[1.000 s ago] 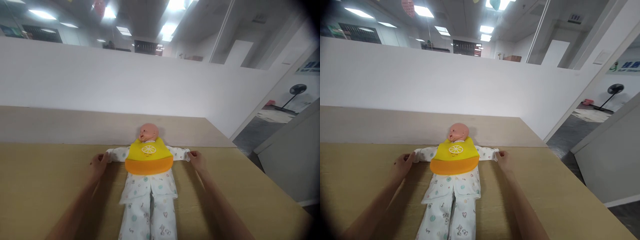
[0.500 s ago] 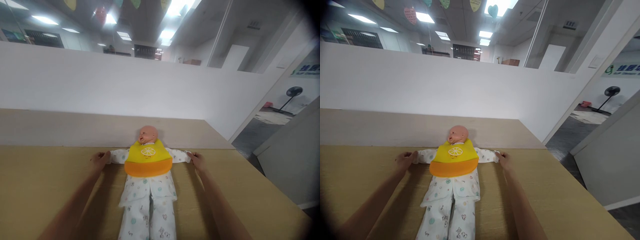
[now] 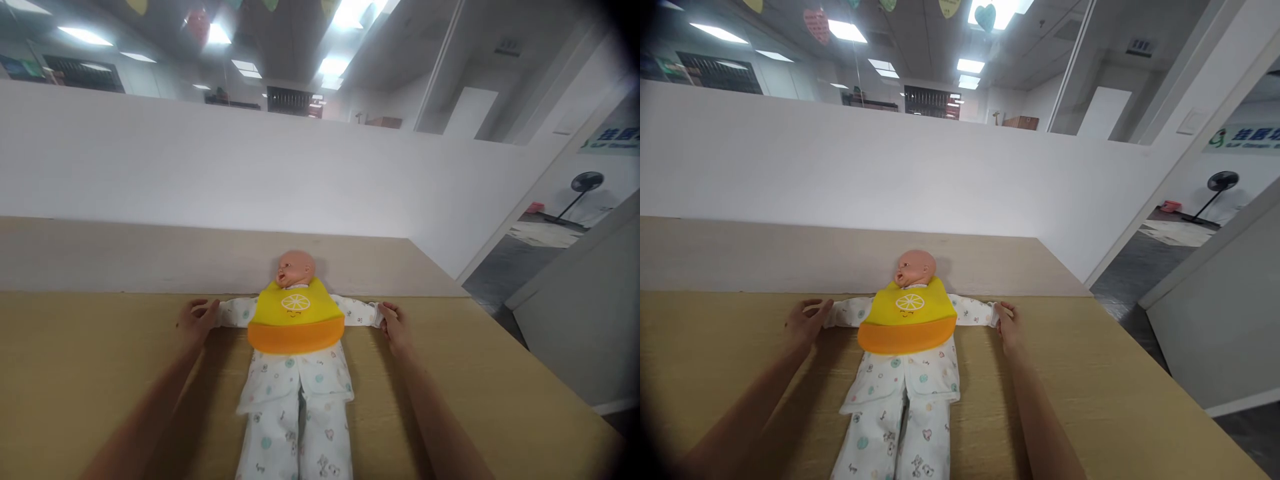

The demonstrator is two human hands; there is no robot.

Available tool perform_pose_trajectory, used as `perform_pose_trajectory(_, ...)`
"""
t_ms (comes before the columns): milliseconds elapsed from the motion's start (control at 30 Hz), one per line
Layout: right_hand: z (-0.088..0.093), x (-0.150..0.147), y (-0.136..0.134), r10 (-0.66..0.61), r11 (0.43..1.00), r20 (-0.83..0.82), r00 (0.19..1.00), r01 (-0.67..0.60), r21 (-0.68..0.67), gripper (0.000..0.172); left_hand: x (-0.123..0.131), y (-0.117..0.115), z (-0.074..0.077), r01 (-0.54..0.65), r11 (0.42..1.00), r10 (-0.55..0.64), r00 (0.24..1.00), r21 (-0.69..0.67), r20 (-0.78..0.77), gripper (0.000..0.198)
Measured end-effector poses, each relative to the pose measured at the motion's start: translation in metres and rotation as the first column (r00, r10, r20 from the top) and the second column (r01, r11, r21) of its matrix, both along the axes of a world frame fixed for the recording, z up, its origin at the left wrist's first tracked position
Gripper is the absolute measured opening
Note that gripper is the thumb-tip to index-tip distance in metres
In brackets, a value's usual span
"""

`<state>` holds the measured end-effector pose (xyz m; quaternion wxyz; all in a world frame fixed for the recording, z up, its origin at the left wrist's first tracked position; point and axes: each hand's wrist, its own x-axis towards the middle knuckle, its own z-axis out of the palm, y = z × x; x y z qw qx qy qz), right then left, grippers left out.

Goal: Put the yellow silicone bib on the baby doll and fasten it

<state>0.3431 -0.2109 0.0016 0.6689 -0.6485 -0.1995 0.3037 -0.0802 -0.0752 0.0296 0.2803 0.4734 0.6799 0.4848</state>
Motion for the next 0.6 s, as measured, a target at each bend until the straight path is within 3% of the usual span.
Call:
perform_pose_trajectory(67,0.000,-0.001,-0.002,0.013,1.000,0.012,1.000,-0.012,-0.026,0.044,0.004,-0.003,0.001,0.060,0.998,-0.061,0.997,0.006,0.040,0.050)
perform_pose_trajectory(167,0.002,-0.006,-0.003,0.004,0.999,0.009,1.000,-0.004,-0.045,0.043,0.006,-0.005,-0.003,0.121,0.992,-0.124,0.988,0.043,0.094,0.046)
perform_pose_trajectory(300,0.005,-0.010,-0.001,0.030,0.999,-0.113,0.993,-0.025,0.045,0.044,0.002,0.002,-0.010,0.060,0.998,-0.063,0.980,0.024,0.190,0.035)
perform_pose_trajectory(467,-0.001,-0.007,0.003,0.065,0.969,-0.356,0.932,0.026,0.245,0.049,-0.009,0.014,-0.017,0.036,0.999,-0.035,0.949,0.004,0.312,0.041)
perform_pose_trajectory(600,-0.005,-0.005,0.003,0.053,0.975,-0.276,0.960,0.010,0.223,0.047,-0.010,0.015,-0.022,0.015,1.000,-0.016,0.942,0.006,0.336,0.039)
